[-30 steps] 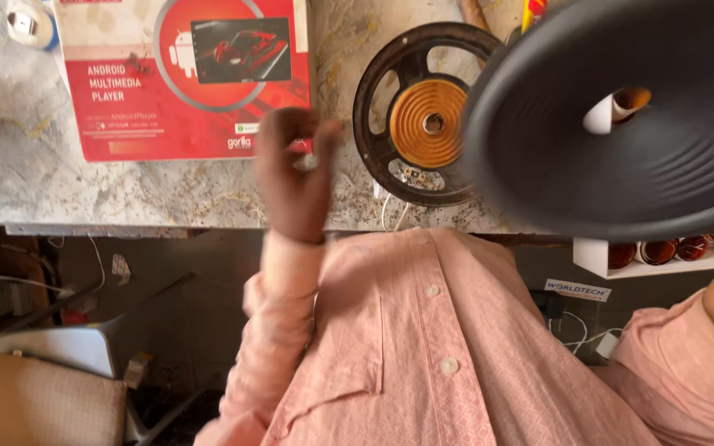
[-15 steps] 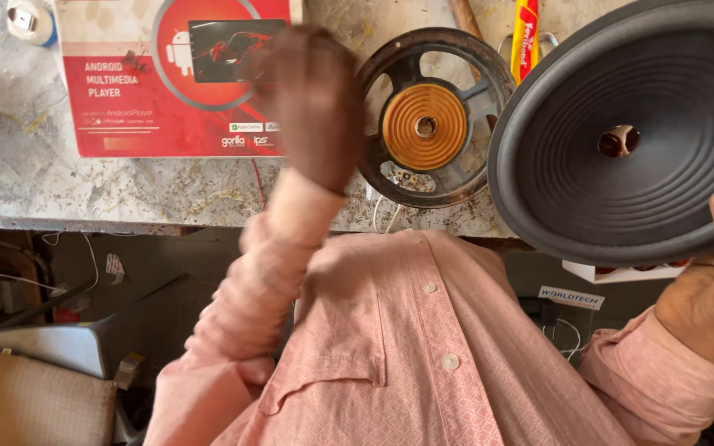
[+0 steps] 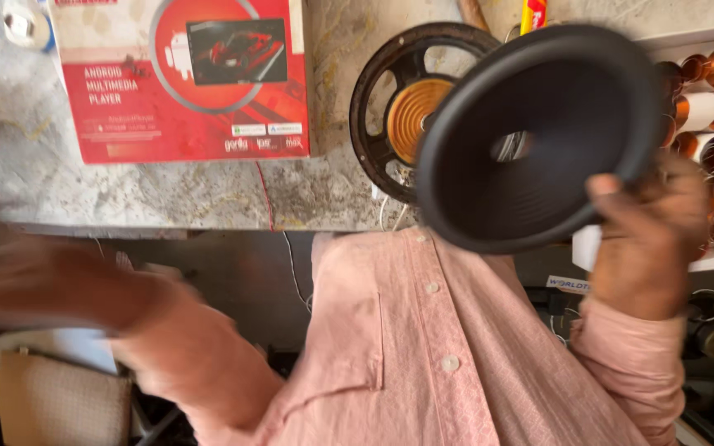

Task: The person handles a speaker cone and its metal frame, repeatedly aligning and pressing the cone onto the frame. They use a wooden stick to press the cone into place and apply adhesive from a tube to the frame. The person continues to adjust the cone and frame, ensuring proper alignment.

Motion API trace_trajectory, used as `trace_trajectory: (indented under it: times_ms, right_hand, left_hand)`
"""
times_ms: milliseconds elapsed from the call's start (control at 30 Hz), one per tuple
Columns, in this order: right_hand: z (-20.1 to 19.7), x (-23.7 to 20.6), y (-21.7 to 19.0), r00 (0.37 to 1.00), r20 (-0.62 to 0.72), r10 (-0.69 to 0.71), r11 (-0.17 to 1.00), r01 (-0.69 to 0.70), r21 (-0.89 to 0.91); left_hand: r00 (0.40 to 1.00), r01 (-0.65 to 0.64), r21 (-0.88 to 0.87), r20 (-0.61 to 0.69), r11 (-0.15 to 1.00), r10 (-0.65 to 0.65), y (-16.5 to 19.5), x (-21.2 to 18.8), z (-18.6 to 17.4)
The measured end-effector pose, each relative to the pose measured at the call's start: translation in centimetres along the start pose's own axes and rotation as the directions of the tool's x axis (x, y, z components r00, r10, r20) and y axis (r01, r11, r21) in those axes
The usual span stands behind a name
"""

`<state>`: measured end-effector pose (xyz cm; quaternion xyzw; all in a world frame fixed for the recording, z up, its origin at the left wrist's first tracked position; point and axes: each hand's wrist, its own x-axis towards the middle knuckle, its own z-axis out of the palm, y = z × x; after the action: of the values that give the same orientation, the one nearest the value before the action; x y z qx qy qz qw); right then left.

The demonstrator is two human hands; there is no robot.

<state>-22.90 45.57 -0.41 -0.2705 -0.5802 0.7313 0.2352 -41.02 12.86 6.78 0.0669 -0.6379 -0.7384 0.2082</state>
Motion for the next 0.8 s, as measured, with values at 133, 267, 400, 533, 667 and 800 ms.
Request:
trace_trajectory:
  times_ms: [133,267,400,533,667,800]
  right_hand:
    - [2.6,0.3,2.3,0.995,0.018,0.096,0.993,-0.095,-0.064]
    - [4.1,0.1,3.9,0.995,0.085,0.057,0.991,-0.045,-0.128]
    - [4.3,-0.1,5.3,0.986,0.122,-0.113,0.958,0.14,-0.249]
    - [4.1,0.1,6.5,0.973,0.165,-0.163,0.944,0.202,-0.26]
    - [3.8,-0.1,6.9,0.965,0.204,-0.166,0.928,0.222,-0.298]
    - [3.6,0.0,7.1,0.962,0.198,-0.188,0.92,0.243,-0.307]
  left_hand:
    - [0.864,0.34,0.124,0.351,0.932,-0.362,-7.8,-5.5,0.0]
    - [0.784,0.411,0.037,0.496,0.911,-0.374,-15.7,-8.8,-2.3]
    - [0.765,0.379,0.055,0.543,0.924,-0.346,-15.6,-8.2,-1.6]
    - [0.784,0.278,0.023,0.572,0.96,-0.24,-14.8,-7.4,0.3]
    - [0.786,0.182,0.121,0.578,0.976,-0.218,-16.7,-8.0,-0.2]
    - [0.799,0.163,0.174,0.554,0.971,-0.234,-17.2,-8.3,-0.4]
